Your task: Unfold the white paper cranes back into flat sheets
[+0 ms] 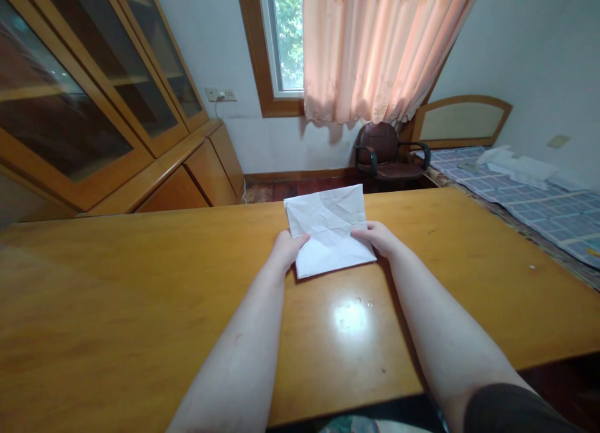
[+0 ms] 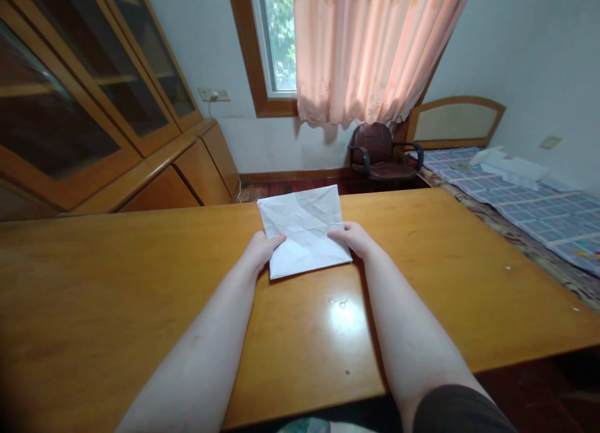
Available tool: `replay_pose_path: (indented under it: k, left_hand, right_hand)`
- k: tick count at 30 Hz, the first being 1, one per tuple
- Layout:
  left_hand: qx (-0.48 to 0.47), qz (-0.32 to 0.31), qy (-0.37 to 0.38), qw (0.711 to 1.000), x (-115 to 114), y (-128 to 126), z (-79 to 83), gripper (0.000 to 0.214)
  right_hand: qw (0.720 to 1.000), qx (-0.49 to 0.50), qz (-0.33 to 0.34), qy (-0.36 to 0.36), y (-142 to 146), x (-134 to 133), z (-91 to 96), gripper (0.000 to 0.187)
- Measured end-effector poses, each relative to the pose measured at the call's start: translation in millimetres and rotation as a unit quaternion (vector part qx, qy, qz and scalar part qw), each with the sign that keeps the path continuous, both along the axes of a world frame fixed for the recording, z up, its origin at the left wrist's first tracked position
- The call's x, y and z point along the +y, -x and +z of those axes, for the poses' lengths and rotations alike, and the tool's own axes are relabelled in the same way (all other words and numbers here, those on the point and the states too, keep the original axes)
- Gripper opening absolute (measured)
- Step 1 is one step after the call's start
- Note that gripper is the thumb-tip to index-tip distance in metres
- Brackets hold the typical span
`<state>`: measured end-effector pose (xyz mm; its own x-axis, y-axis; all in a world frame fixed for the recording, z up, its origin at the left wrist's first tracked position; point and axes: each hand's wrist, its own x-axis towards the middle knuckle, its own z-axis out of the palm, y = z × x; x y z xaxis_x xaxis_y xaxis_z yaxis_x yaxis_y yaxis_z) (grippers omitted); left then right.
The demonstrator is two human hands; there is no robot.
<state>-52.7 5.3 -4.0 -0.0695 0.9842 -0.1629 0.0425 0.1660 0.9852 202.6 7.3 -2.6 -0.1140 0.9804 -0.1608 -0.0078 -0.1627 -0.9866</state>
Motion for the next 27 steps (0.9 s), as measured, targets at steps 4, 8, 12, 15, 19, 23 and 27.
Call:
replay_pose_path:
  k: [4, 8, 12, 15, 19, 23, 27]
  left_hand:
    - [-0.044, -0.031, 0.003, 0.999, -2, 2, 6.4, 0.031]
    - [-0.140, -0.037, -0.014, 0.989, -3, -1, 7.7, 0.038]
    - [-0.211, -0.086, -0.001, 0.974, -4, 0, 7.0, 0.045]
    - [-0.163, -0.082, 0.033, 0.983, -6, 5, 8.6, 0.041]
    - [-0.137, -0.103, 0.065, 0.983, -7, 8, 9.3, 0.037]
    - [-0.170, -0.113, 0.027, 0.979, -8, 7, 7.5, 0.041]
    - [-0.140, -0.112, 0.014, 0.984, -7, 8, 7.2, 0.043]
  right_hand:
    - [0.996, 0.006, -0.067, -0.058, -3, 3, 2.3, 0.035]
    - [0.989, -0.019, -0.092, -0.117, -5, 4, 6.3, 0.035]
    - [0.996, 0.023, -0.053, -0.069, -7, 2, 4.0, 0.031]
    - [0.998, 0.052, 0.006, -0.028, -7, 2, -1.3, 0.036]
    - [0.997, 0.062, 0.032, 0.030, -7, 3, -3.6, 0.032]
    - [0.995, 0.094, 0.029, 0.005, -5, 0, 0.6, 0.040]
    - [0.995, 0.091, 0.042, -0.015, -3, -3, 4.5, 0.049]
